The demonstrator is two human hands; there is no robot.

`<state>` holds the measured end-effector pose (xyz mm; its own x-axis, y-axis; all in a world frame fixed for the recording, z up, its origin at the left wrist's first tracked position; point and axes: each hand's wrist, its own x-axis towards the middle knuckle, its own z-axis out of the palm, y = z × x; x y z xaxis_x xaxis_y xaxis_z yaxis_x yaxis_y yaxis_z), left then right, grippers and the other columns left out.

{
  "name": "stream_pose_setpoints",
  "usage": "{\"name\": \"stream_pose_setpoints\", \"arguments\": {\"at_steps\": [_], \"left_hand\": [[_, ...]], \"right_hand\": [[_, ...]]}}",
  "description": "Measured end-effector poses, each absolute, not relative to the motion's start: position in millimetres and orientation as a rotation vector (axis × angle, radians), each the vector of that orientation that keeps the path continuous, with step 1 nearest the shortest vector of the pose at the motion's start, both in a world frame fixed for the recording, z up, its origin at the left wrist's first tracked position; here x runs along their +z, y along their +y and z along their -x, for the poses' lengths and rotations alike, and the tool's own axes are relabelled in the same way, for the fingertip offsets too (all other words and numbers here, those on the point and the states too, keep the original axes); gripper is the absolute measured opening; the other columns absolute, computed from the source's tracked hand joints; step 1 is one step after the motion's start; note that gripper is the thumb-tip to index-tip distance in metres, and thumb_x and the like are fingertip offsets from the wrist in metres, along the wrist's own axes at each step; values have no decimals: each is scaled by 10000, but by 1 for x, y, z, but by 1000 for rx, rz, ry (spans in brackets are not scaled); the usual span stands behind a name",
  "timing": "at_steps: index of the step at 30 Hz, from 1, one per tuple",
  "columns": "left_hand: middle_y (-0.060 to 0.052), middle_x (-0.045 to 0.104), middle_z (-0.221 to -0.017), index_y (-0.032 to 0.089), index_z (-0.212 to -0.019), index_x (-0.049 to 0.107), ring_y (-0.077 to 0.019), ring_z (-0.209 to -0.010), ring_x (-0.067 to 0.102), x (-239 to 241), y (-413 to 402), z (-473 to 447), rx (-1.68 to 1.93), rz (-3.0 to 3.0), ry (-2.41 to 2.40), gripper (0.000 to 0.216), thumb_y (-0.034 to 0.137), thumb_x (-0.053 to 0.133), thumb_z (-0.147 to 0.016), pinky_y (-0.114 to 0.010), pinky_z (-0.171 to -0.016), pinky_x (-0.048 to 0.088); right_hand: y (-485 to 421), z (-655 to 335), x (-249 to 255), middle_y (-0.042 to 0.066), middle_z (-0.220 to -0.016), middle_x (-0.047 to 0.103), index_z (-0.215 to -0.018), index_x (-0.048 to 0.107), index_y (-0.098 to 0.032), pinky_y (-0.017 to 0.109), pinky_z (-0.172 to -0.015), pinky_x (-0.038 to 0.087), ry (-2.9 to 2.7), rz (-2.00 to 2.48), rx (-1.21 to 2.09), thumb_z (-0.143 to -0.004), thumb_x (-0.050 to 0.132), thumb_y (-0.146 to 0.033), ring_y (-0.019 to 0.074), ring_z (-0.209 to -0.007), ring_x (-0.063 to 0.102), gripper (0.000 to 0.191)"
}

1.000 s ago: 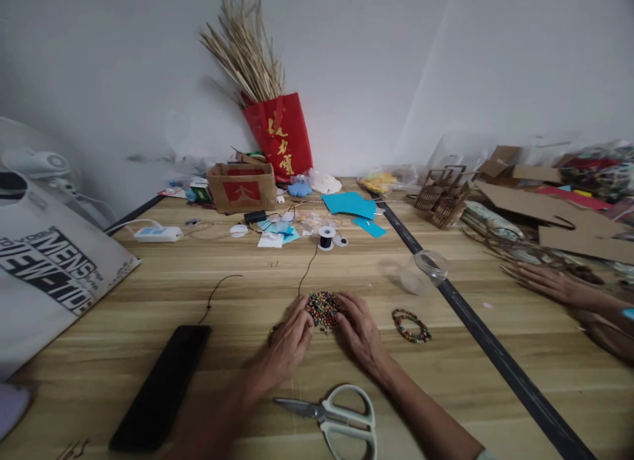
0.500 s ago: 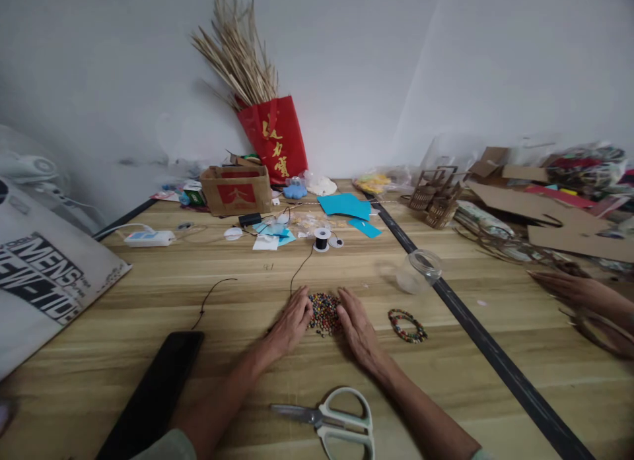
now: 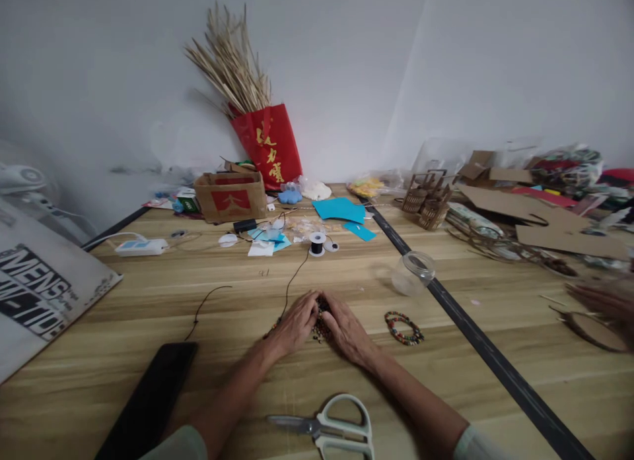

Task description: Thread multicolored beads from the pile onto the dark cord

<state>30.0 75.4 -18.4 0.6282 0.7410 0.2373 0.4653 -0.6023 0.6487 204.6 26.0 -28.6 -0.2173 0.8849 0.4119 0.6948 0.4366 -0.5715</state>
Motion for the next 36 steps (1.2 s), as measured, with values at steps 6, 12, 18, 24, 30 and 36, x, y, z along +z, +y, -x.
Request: {"name": "stream_pose_setpoints", "arguments": {"at_steps": [6, 12, 18, 24, 30, 36], "left_hand": [[-137, 486, -1374, 202, -1273, 435, -231, -1312, 412, -13, 69, -29, 658, -2395, 907, 342, 285, 367, -949, -442, -1115, 334], [-162, 501, -1313, 175, -1154, 477, -253, -1293, 406, -9, 58, -32, 679, -2420, 881, 259, 240, 354, -936, -474, -1110, 324], [-172, 516, -1250, 168, -1194, 458, -256, -1218, 454, -14, 43, -47, 855, -2321, 934, 304, 208, 320, -926, -496, -1068, 362], [-184, 465, -1312, 144, -1297, 399, -268, -1291, 389, -26, 40, -58, 901, -2322, 976, 397, 182, 313, -912, -523, -1099, 313], [-186, 473, -1307, 126, -1308, 399, -267, -1277, 400, -26, 38, -63, 876, -2284, 1033, 407, 187, 333, -911, -509, -1112, 296], [-179, 452, -1327, 125, -1319, 373, -249, -1312, 362, -27, 35, -68, 856, -2249, 1054, 419, 168, 323, -905, -470, -1138, 271]], "right_hand": [[22, -202, -20, 150, -1407, 468, -1451, 307, -168, 453, -1083, 381, -2068, 1276, 335, -987, 367, -372, 239, -1313, 423, 511], [20, -204, -18, 176, -1410, 453, -1450, 307, -140, 476, -1085, 375, -2098, 1262, 395, -982, 352, -429, 259, -1320, 410, 552], [16, -200, -23, 151, -1379, 491, -1434, 340, -169, 458, -1085, 381, -2024, 1260, 407, -987, 343, -417, 240, -1297, 436, 511], [15, -193, -27, 142, -1340, 521, -1414, 371, -183, 459, -1061, 406, -1920, 1306, 431, -991, 326, -405, 243, -1257, 470, 479], [14, -187, -28, 131, -1364, 490, -1415, 363, -193, 472, -1091, 363, -1886, 1314, 461, -995, 317, -391, 237, -1291, 421, 467], [13, -182, -22, 170, -1417, 422, -1420, 343, -103, 450, -1137, 301, -1858, 1359, 571, -1001, 224, -437, 236, -1341, 351, 549]]}}
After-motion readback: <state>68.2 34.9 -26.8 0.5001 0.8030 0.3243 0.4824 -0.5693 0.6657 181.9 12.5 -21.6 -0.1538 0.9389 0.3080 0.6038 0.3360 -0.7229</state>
